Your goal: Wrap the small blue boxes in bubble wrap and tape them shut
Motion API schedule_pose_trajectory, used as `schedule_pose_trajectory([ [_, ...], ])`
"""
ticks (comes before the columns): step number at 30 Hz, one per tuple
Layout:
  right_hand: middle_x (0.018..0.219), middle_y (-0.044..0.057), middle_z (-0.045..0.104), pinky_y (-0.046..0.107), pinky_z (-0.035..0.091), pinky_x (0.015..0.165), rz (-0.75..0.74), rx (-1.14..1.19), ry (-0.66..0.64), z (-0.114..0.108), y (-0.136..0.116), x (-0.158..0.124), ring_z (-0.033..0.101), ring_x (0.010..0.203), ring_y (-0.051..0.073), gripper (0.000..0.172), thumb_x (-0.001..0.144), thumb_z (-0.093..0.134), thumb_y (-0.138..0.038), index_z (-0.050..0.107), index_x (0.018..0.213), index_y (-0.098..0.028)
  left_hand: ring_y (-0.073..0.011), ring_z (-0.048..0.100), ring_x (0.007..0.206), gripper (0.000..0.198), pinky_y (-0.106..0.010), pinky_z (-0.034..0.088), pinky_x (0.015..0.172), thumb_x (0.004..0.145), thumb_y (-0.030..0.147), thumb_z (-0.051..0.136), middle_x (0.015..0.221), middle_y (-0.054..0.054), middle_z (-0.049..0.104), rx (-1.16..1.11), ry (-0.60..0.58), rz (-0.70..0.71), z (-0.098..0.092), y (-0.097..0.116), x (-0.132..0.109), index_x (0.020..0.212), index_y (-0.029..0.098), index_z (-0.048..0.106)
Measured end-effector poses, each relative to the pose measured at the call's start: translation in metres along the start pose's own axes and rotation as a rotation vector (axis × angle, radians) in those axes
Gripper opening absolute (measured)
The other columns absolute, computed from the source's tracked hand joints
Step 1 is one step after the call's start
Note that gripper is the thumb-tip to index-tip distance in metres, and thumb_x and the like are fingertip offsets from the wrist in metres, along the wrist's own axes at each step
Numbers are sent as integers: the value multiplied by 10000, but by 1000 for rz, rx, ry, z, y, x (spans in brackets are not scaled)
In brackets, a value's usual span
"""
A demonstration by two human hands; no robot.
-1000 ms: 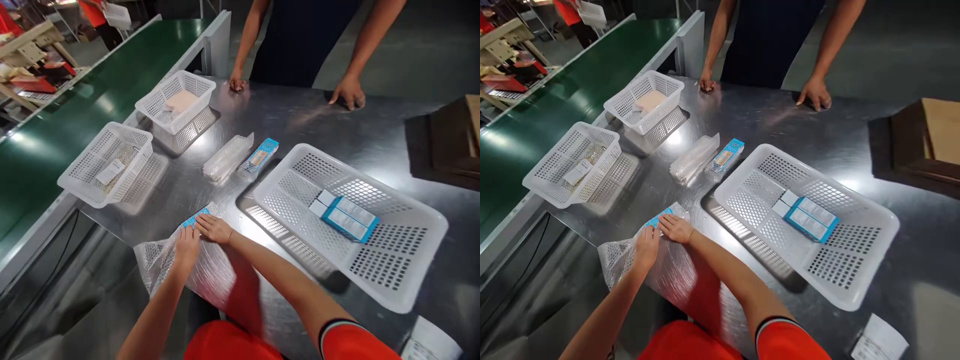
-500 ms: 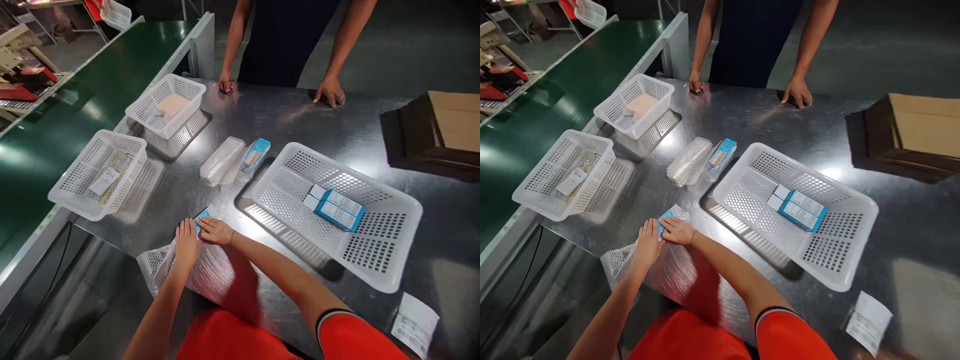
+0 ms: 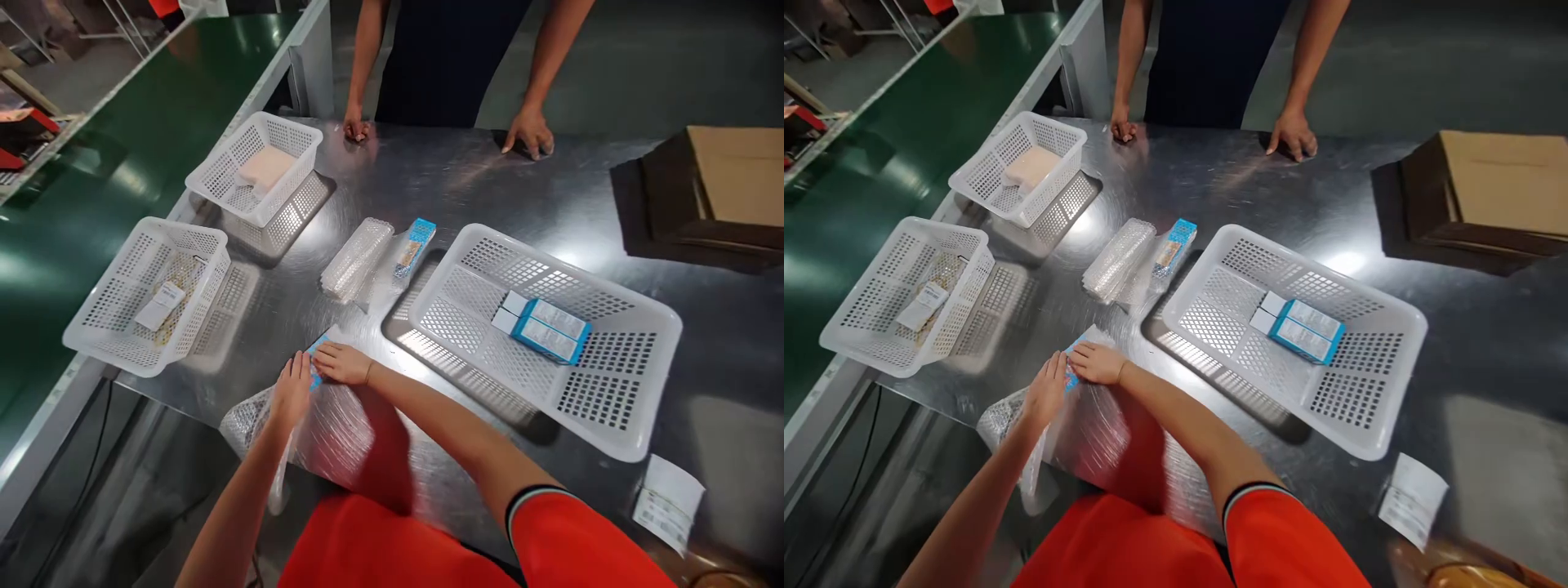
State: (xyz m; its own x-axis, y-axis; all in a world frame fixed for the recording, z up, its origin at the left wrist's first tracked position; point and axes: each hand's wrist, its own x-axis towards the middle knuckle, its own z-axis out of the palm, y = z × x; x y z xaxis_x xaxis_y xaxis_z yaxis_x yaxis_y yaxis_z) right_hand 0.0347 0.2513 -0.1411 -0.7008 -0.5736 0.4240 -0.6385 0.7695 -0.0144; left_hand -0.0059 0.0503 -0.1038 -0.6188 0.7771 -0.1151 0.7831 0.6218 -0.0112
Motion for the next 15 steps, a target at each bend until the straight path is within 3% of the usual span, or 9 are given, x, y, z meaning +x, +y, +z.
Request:
schedule_pose_trajectory([
  [4, 947, 100, 695, 384, 516, 922, 109, 27, -32, 4, 7, 18, 627, 1007, 197, 293, 1044, 427, -203, 707, 996, -129, -289, 645, 1113, 424, -435, 531, 978, 969, 143, 419, 1164, -212, 682, -3, 21, -67, -11, 1, 9, 1352, 18, 550],
  [10, 978, 112, 688, 372, 507, 880, 181, 41, -117, 1, 8, 28, 600, 1009, 209, 270, 1036, 457, -204, 709, 1039, -105, -356, 559, 1222, 605, -504, 489, 1041, 902, 243, 601, 1336, -279, 580, 0, 74, -111, -14, 14, 4, 1421, -38, 464],
  [15, 1038, 126, 674, 401, 498, 927, 267, 47, -243, -11, 3, 42, 594, 1000, 225, 296, 1033, 428, -191, 702, 1060, -84, -311, 598, 1081, 513, -482, 537, 952, 906, 152, 542, 1160, -217, 655, -50, 39, -85, -8, 9, 11, 1393, -8, 526],
])
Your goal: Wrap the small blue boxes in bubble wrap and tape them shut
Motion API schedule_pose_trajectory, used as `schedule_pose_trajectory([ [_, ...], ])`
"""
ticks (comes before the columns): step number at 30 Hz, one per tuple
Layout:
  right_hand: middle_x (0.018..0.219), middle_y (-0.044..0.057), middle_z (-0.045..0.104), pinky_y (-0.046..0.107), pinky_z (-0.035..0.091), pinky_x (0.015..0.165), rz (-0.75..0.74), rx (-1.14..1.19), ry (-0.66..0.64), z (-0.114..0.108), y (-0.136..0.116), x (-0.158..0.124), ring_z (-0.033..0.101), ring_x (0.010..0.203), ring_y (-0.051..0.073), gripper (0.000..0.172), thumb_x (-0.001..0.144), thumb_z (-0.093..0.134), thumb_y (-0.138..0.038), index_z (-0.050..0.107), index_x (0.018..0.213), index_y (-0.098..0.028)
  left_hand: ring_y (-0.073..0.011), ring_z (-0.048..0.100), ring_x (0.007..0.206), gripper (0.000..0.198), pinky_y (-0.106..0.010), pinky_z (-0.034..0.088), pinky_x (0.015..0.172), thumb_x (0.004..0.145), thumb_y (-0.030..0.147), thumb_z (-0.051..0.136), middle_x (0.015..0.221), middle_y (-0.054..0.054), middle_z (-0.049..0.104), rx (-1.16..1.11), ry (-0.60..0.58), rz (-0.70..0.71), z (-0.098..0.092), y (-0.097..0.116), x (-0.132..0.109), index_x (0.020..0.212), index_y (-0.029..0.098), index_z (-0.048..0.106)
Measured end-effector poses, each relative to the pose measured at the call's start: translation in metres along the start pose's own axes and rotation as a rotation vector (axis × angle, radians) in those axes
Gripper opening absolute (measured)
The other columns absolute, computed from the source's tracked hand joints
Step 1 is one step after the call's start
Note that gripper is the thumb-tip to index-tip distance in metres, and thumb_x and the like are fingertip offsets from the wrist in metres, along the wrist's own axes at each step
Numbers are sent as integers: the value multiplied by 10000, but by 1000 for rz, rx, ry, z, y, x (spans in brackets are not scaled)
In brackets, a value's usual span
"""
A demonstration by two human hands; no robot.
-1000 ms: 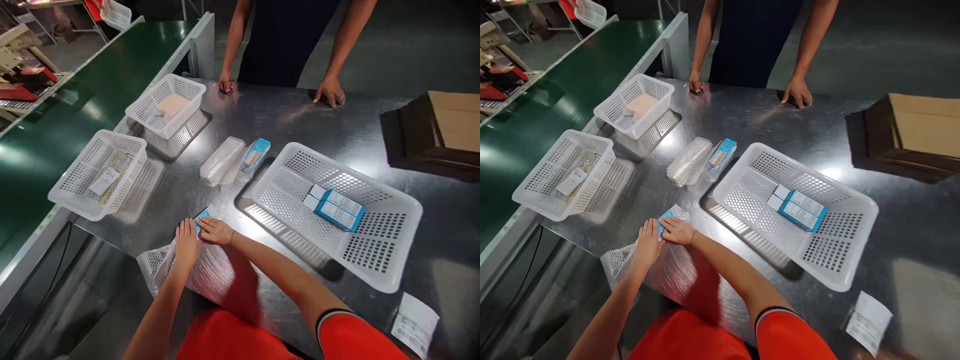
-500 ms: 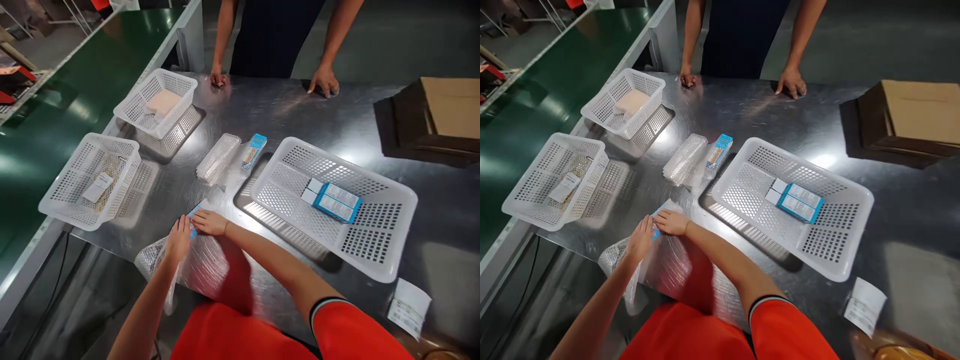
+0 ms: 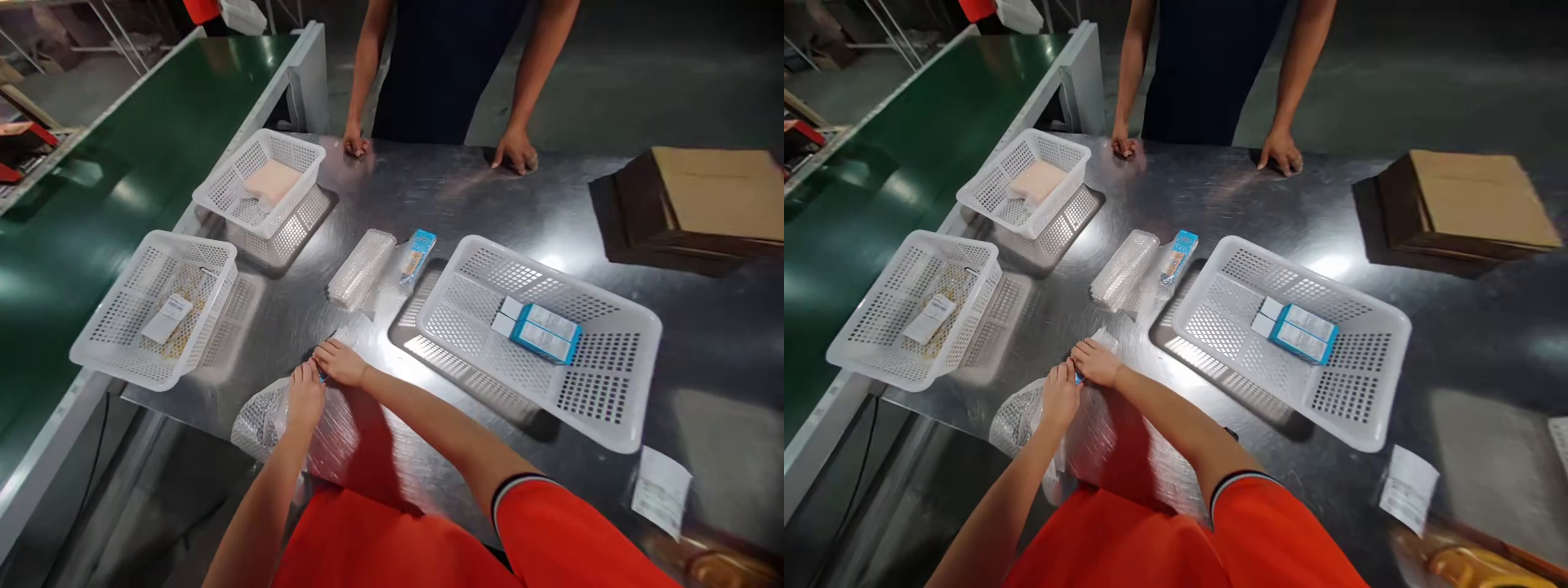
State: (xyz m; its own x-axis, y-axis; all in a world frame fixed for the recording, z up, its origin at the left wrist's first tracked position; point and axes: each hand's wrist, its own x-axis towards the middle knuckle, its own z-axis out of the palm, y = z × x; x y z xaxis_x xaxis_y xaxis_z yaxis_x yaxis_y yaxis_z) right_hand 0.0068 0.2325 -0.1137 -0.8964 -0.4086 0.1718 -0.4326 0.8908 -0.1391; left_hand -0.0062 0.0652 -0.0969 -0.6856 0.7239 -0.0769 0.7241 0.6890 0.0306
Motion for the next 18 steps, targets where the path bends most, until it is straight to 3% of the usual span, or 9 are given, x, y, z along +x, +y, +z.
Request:
schedule_pose_trajectory([
  [3, 1069, 144, 670, 429, 485, 994, 36, 48, -75, -13, -6, 3, 594, 1038, 248, 276, 992, 510, -215, 670, 1150, -55, -313, 599, 1041, 478, -488, 550, 914, 921, 135, 485, 1135, -229, 660, 12, -5, 23, -1, 0, 3, 1369, -19, 554],
  [6, 1212, 167, 651, 497, 428, 1103, 137, 81, 6, -27, -15, -23, 562, 1181, 272, 336, 954, 535, -194, 617, 1266, -98, -301, 605, 996, 473, -453, 552, 887, 929, 105, 425, 1106, -225, 668, 67, 4, 61, -5, 1, 1, 1357, -49, 554],
  [8, 1289, 170, 620, 514, 449, 1089, 384, 83, 162, -33, -29, -70, 548, 1220, 281, 393, 961, 506, -209, 561, 1346, -154, -296, 607, 978, 476, -423, 546, 873, 930, 105, 406, 1090, -206, 672, 111, 31, 71, -6, 2, -1, 1357, -49, 552],
  [11, 1230, 203, 611, 495, 552, 933, 902, 13, 363, -31, -63, -170, 593, 1118, 308, 426, 986, 469, -326, 513, 1373, -153, -299, 611, 975, 470, -412, 542, 858, 934, 135, 399, 1082, -188, 675, 149, 68, 79, -5, 0, -3, 1345, -23, 563],
  [14, 1202, 236, 594, 562, 558, 883, 1181, -84, 273, -19, -101, -265, 596, 1085, 369, 490, 953, 499, -446, 526, 1317, -120, -304, 618, 971, 466, -421, 545, 839, 929, 144, 398, 1064, -202, 682, 151, 68, 105, -5, -3, -2, 1329, -26, 564],
  [16, 1262, 239, 572, 578, 547, 908, 1263, -98, 187, -13, -118, -307, 584, 1123, 383, 494, 940, 496, -471, 532, 1302, -136, -310, 625, 956, 462, -425, 547, 827, 925, 157, 409, 1074, -221, 680, 146, 62, 121, -7, -6, 0, 1306, -48, 572],
  [18, 1308, 243, 554, 584, 530, 942, 1380, -123, 185, -13, -125, -334, 565, 1174, 386, 492, 944, 465, -460, 523, 1309, -135, -318, 632, 936, 449, -429, 547, 813, 927, 181, 413, 1076, -231, 680, 146, 60, 153, -10, -10, 1, 1256, -58, 601],
])
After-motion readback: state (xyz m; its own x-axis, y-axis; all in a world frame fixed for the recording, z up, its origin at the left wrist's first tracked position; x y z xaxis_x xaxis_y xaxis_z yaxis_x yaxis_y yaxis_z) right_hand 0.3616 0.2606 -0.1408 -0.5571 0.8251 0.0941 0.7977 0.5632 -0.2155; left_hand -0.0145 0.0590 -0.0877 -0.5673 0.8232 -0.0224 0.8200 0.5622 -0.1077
